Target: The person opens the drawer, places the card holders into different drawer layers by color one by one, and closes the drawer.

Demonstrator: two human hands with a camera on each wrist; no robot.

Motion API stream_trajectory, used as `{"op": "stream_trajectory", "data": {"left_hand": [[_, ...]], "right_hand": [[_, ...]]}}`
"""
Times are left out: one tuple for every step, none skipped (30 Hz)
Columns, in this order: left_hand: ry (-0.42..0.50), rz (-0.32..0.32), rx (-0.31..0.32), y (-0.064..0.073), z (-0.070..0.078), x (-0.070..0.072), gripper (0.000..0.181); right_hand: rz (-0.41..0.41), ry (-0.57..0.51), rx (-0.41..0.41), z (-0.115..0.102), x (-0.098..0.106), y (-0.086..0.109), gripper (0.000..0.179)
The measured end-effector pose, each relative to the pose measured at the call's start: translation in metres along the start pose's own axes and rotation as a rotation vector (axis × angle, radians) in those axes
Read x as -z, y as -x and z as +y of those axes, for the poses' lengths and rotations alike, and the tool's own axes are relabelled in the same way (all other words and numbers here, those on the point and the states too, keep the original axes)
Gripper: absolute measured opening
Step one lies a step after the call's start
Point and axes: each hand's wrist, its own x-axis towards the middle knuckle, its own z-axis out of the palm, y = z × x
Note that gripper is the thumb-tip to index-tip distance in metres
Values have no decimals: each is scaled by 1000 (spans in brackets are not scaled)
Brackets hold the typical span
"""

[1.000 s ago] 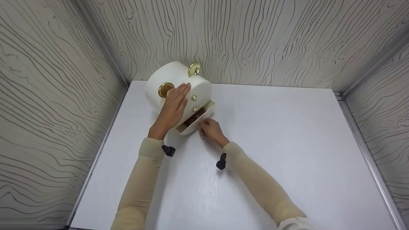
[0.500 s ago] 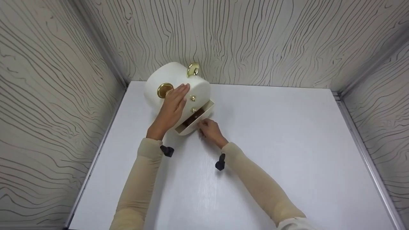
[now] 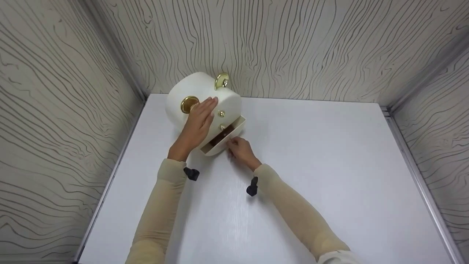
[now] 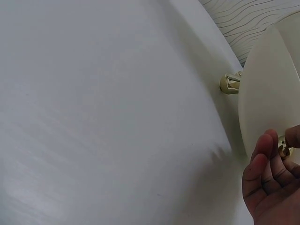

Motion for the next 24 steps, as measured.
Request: {"op": "stream_trajectory", "data": {"left_hand": [[0,4,-5,0,0,0,48],[-2,4,-5,0,0,0,48],[-4,3,-4,0,0,-1,48],[-5,1,0,1,0,-1,48],[-7,-2,4,1,-1,-1,48],[-11,-6,11,1,-1,-1,49],[-17,-11,14,2,-1,-1,49],[-24,-16,15,2,-1,0,50],[-33,-18,14,1,-1,0,50],[-43,-18,12,1,-2,0,50],[-55,-17,5,1,-2,0,51],[-69,-13,-3,0,-2,0,51],[-84,-10,-13,0,-2,0,51],[-98,-6,-20,0,-3,0,51],[-113,-2,-27,1,-3,-1,51],[-126,0,-32,1,-4,-1,51],[-137,3,-37,2,-4,-1,51],[-144,6,-38,2,-4,-1,51],[-149,6,-38,3,-5,-1,51],[-149,7,-37,3,-5,-1,51],[-145,7,-35,3,-4,-1,51],[-138,6,-31,3,-4,-1,51],[-131,4,-28,3,-4,0,51],[-124,1,-25,3,-3,0,51]], "right_hand": [[0,1,3,0,0,0,26],[0,1,5,1,0,1,26],[0,2,8,1,0,1,26],[0,2,9,2,0,1,27],[-2,5,8,2,0,1,27],[-3,11,8,2,0,1,27],[-4,15,7,3,0,1,27],[-3,17,6,3,0,2,28],[-2,18,7,2,1,2,28],[2,16,8,2,1,2,28],[5,13,11,1,1,1,28],[9,11,13,1,2,1,28],[12,10,14,0,2,1,28],[14,11,14,-1,2,1,29],[13,12,11,-1,2,1,29],[13,13,7,-2,2,1,29],[11,14,2,-2,1,1,29],[9,16,-2,-2,1,2,29],[7,16,-5,-2,1,2,29],[6,12,-8,-2,1,2,28],[6,8,-9,-2,1,2,28],[7,4,-10,-2,1,2,28],[7,0,-10,-2,1,2,28],[8,-3,-11,-2,1,2,28]]}}
